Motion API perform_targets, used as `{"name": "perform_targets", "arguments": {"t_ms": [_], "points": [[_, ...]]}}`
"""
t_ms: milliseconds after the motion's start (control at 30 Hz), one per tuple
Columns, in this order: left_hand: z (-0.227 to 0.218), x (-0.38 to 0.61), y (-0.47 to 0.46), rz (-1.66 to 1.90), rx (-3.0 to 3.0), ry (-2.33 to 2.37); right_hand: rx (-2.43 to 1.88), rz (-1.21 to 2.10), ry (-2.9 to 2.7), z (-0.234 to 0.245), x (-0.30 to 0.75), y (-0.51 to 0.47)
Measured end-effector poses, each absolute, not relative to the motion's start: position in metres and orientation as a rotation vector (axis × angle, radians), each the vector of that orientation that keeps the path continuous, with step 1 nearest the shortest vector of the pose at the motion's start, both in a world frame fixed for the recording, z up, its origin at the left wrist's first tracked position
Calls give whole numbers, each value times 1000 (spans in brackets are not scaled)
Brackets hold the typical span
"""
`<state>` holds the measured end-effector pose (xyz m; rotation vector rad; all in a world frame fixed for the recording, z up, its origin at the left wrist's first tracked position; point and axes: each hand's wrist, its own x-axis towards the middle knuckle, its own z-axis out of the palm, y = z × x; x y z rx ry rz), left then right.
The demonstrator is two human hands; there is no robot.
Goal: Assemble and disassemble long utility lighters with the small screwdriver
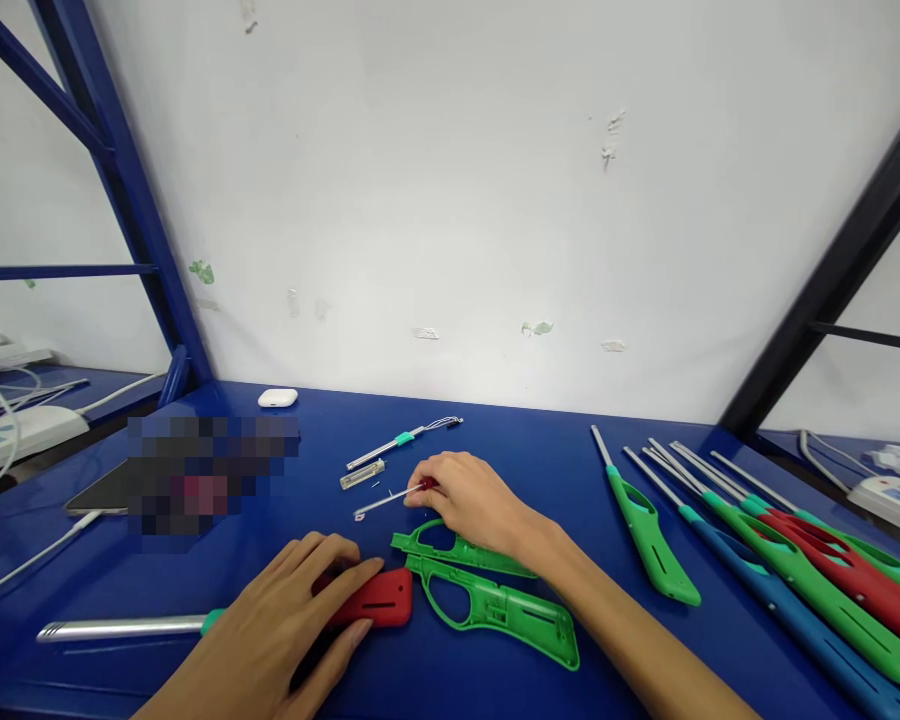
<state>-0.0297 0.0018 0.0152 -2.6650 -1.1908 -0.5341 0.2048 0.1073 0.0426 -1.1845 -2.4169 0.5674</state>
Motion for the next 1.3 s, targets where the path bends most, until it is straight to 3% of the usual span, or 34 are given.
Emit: {"name": "perform_targets", "arguments": {"t_ms": [300,1000,1300], "points": [[13,-28,-1,-642,-2635,-1192,-1306,907,-2081,49,201,52],[7,-31,-1,-699,-2675,-1199,-1397,739,-2032,30,209,17],[8,-31,1,-691,-2769,-1263,-1388,459,-2329,15,237,3]]}}
